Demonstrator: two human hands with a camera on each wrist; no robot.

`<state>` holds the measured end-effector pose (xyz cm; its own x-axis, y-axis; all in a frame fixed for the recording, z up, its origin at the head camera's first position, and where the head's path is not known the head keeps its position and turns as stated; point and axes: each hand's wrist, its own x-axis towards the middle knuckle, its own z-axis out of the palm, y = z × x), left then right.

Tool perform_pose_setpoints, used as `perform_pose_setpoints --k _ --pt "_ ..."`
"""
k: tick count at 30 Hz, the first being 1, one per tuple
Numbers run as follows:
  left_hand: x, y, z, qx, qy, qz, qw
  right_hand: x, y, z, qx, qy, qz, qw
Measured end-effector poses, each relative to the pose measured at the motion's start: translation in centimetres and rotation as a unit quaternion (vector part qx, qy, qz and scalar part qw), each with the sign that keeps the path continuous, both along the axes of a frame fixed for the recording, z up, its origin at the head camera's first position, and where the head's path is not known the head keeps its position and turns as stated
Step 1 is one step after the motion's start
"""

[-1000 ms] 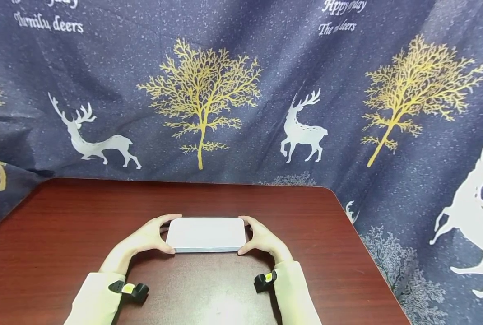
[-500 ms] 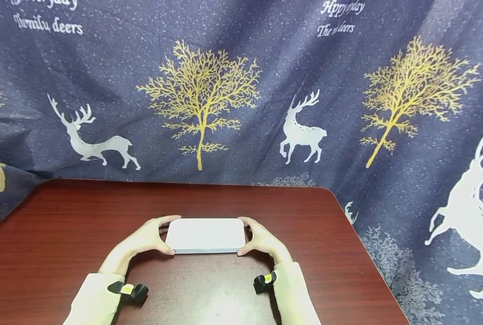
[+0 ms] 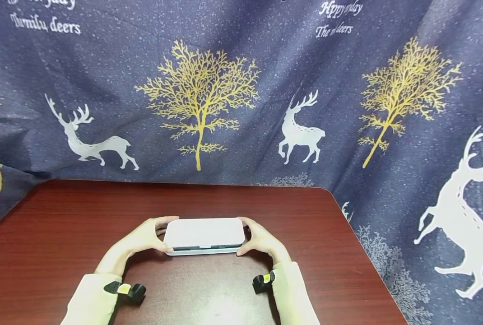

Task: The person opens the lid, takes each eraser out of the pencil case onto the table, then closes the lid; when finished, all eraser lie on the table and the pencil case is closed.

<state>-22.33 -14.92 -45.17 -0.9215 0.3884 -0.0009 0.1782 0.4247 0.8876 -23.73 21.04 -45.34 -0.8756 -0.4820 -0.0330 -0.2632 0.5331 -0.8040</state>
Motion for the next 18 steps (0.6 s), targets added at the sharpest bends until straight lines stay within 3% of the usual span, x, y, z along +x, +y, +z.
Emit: perform_pose_setpoints --k 11,18 --pt "0.2 -0.7 0.7 -0.018 0.002 -0.025 0.9995 0.2 -0.1 0.4 -0.002 0.003 0.013 0.9999" --pt "-0.1 -1.9 0.5 -0.004 0.048 -0.059 0.9971 0.1 0.1 0.4 -0.018 -0.007 0.019 0.9996"
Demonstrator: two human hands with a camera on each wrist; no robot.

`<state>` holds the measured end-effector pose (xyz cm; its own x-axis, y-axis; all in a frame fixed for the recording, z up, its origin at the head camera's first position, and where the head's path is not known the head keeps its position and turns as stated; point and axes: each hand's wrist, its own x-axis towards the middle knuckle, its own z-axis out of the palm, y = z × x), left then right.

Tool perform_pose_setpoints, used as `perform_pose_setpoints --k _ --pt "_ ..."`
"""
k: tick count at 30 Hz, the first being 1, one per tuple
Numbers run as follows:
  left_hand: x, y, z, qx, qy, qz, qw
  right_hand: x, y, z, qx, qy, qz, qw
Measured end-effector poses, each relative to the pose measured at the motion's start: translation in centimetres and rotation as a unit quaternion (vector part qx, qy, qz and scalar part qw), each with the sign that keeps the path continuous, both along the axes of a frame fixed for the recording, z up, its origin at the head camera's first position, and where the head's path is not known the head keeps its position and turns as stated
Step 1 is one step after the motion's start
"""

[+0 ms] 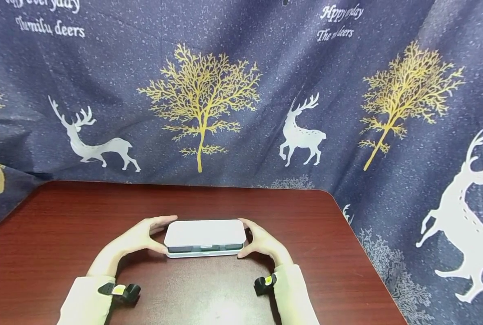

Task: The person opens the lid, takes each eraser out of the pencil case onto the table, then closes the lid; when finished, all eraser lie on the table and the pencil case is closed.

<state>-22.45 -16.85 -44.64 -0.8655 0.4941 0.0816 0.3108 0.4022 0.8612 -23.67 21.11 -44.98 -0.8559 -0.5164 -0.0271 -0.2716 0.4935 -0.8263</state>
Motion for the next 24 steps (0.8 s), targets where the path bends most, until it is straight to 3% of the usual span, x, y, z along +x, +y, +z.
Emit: perform_pose_setpoints --k 5,11,19,24 --pt "-0.15 -0.39 0.05 0.005 0.022 0.005 0.9997 -0.11 0.16 -0.21 -0.007 0.0 0.004 1.0" --pt "-0.2 -0.34 0.18 0.01 0.024 0.026 0.9993 -0.26 0.22 -0.47 -0.012 -0.007 0.001 0.9999" --pt "-0.19 -0.18 0.31 0.034 0.014 0.073 0.9966 -0.2 0.23 -0.44 -0.018 -0.006 0.0 0.9998" --pt "-0.27 0.13 0.54 0.034 0.038 0.118 0.9917 -0.22 0.2 -0.46 -0.012 0.002 -0.001 0.9999"
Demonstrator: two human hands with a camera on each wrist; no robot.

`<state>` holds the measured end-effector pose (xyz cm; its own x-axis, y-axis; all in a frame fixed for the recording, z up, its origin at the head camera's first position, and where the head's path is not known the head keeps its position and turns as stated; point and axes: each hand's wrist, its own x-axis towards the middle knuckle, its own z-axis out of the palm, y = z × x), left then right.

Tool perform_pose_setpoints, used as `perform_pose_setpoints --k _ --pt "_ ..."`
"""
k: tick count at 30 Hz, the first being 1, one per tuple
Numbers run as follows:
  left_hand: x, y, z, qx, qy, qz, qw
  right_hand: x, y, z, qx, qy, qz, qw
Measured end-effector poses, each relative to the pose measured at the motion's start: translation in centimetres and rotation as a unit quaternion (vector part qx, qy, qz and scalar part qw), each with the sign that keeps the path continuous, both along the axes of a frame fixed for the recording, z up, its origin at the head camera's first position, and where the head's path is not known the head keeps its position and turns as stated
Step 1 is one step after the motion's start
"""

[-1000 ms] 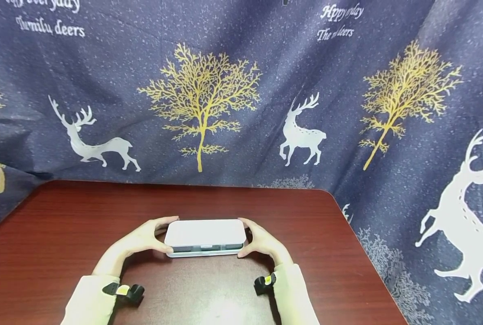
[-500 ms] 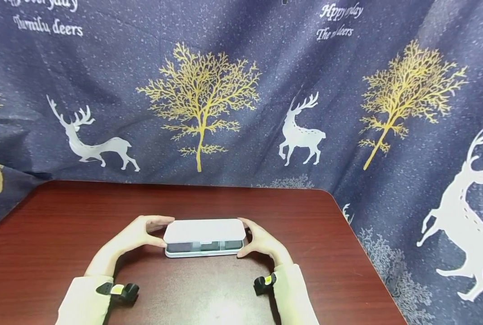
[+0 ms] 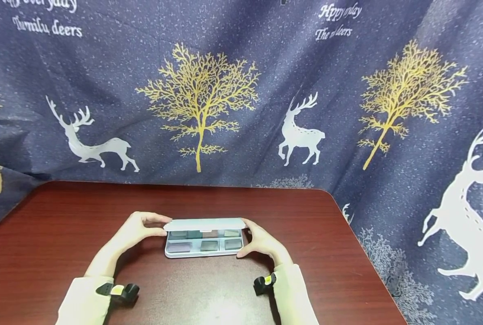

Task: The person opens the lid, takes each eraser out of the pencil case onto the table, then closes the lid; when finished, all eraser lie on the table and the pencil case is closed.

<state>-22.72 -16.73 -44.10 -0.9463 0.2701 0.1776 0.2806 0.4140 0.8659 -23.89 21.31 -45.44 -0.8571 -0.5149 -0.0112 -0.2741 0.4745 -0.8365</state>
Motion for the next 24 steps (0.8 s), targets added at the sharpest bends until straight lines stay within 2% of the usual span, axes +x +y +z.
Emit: perform_pose_setpoints --k 5,10,13,16,20,24 --pt "-0.2 0.7 0.0 -0.004 0.042 0.049 0.9979 0.0 0.0 -0.1 0.011 0.0 -0.003 0.9999" --pt "-0.4 1.1 -0.3 0.002 0.061 0.078 0.9951 0.1 0.1 -0.1 0.014 0.005 -0.007 0.9999" --pt "-0.5 1.4 -0.3 0.002 0.06 0.102 0.993 0.1 0.1 0.0 0.005 0.009 -0.004 0.9999" --pt "-0.4 1.8 -0.2 0.006 0.044 0.122 0.9915 0.1 0.0 0.0 0.0 0.006 -0.008 0.9999" --pt "-0.4 2.2 -0.2 0.014 0.035 0.136 0.99 0.2 0.0 0.1 0.0 -0.002 -0.017 0.9999" --pt "-0.6 2.4 -0.5 0.008 0.048 0.143 0.9885 0.3 0.0 0.2 0.001 0.003 -0.013 0.9999"
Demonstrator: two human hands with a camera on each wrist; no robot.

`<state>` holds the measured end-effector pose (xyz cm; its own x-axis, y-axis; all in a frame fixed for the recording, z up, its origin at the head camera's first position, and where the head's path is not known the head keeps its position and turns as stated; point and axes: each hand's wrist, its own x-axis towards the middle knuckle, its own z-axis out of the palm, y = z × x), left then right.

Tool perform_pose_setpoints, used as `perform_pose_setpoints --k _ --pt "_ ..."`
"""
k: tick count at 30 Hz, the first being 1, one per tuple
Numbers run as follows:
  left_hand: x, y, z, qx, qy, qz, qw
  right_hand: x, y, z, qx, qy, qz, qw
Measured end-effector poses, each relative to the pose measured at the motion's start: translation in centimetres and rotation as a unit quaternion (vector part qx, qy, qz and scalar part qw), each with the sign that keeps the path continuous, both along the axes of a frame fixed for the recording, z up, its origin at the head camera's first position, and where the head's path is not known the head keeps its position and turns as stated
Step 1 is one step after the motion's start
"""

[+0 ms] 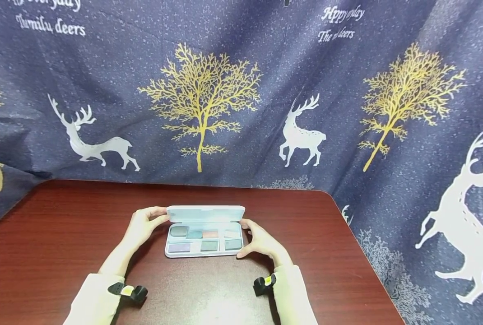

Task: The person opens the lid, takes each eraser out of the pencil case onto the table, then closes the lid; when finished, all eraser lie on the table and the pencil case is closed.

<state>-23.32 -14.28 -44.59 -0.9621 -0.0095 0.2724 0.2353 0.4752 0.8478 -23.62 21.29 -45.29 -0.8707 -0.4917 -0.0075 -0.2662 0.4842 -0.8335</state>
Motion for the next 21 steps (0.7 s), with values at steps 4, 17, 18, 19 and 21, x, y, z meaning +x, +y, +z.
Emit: perform_pose_setpoints --k 4,17,18,19,21 --pt "-0.37 0.13 -0.21 -0.016 0.005 0.005 0.9999 -0.08 0.03 -0.04 0.004 0.004 -0.001 1.0" --pt "-0.9 0.43 -0.49 -0.01 -0.004 -0.002 0.9999 -0.29 0.1 -0.14 0.0 0.018 0.012 0.9998" --pt "-0.93 0.48 -0.43 -0.012 -0.007 0.004 0.9999 -0.33 0.12 -0.14 -0.001 0.015 0.012 0.9998" --pt "-0.96 0.54 -0.38 -0.012 -0.011 0.01 0.9998 -0.37 0.14 -0.15 -0.002 0.012 0.01 0.9999" --pt "-1.1 0.62 -0.35 -0.012 -0.019 0.019 0.9996 -0.43 0.16 -0.17 -0.002 0.009 0.009 0.9999"
